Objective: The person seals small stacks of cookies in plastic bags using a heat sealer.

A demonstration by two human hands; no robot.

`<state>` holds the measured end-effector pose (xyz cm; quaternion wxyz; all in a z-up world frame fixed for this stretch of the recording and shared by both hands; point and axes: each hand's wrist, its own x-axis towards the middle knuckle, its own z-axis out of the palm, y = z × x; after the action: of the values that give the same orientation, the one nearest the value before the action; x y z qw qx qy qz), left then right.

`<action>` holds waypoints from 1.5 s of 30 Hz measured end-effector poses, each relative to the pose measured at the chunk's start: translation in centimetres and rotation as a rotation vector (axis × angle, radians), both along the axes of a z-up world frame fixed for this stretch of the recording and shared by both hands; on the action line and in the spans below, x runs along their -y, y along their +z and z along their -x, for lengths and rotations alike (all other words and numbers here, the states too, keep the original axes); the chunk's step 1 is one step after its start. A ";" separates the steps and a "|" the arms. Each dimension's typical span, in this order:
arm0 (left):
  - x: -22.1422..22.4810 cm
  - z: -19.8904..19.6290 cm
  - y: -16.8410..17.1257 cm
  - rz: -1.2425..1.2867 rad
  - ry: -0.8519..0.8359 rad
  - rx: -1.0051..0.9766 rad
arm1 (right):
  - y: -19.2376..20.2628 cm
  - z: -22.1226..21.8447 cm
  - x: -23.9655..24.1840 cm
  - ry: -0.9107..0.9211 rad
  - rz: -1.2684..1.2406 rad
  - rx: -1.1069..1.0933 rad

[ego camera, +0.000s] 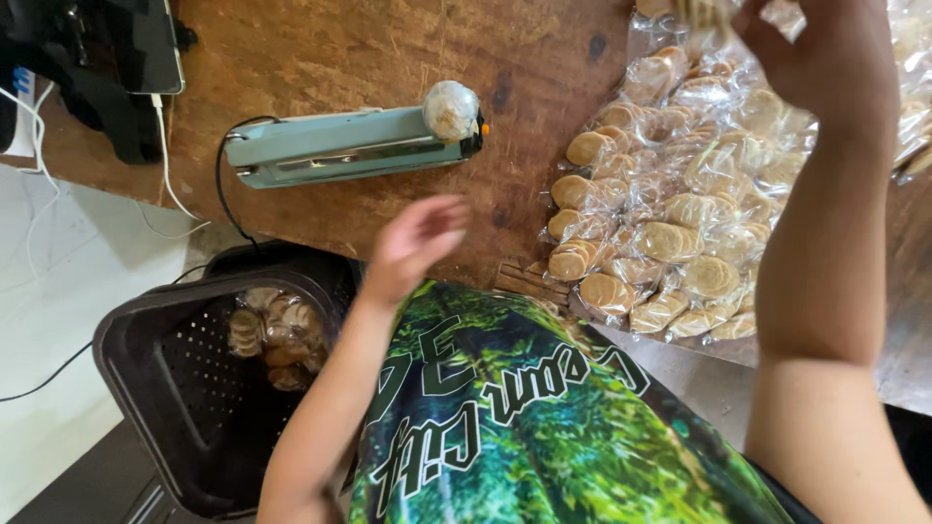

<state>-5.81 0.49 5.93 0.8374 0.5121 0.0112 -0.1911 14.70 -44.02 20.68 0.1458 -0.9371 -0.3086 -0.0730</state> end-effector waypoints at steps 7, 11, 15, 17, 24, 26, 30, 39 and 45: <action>9.6 -4.4 -1.7 0.534 -0.101 -0.291 | -1.6 6.6 -7.1 0.106 -0.809 -0.921; 8.8 -3.5 -3.5 0.460 0.031 -0.342 | -9.1 7.5 -10.4 0.153 -0.825 -1.082; 6.9 -3.2 -5.2 0.176 0.338 -0.517 | -13.3 5.9 -13.4 -0.180 -0.610 -0.984; 5.7 -3.3 -6.1 0.158 0.479 -0.561 | -13.2 4.5 -15.1 -0.256 -0.446 -0.787; -1.0 -4.2 -9.1 0.321 0.994 -0.493 | -9.3 2.5 -24.4 -0.064 -0.441 -0.465; -1.7 -4.1 -9.3 0.346 1.000 -0.457 | -9.6 2.5 -27.8 0.043 -0.222 -0.304; -2.0 -4.0 -9.1 0.330 0.963 -0.458 | -11.7 1.3 -32.8 0.071 0.122 -0.198; -2.3 -4.0 -7.9 0.258 0.928 -0.486 | -13.9 0.0 -32.9 0.077 0.040 -0.206; -2.4 -3.8 -7.2 0.245 0.904 -0.527 | -14.6 0.0 -32.9 0.061 0.016 -0.172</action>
<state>-2.01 2.94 -1.29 0.8586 0.2892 0.4181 0.0665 14.72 -11.12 6.09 0.1663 -0.9313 -0.3238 0.0149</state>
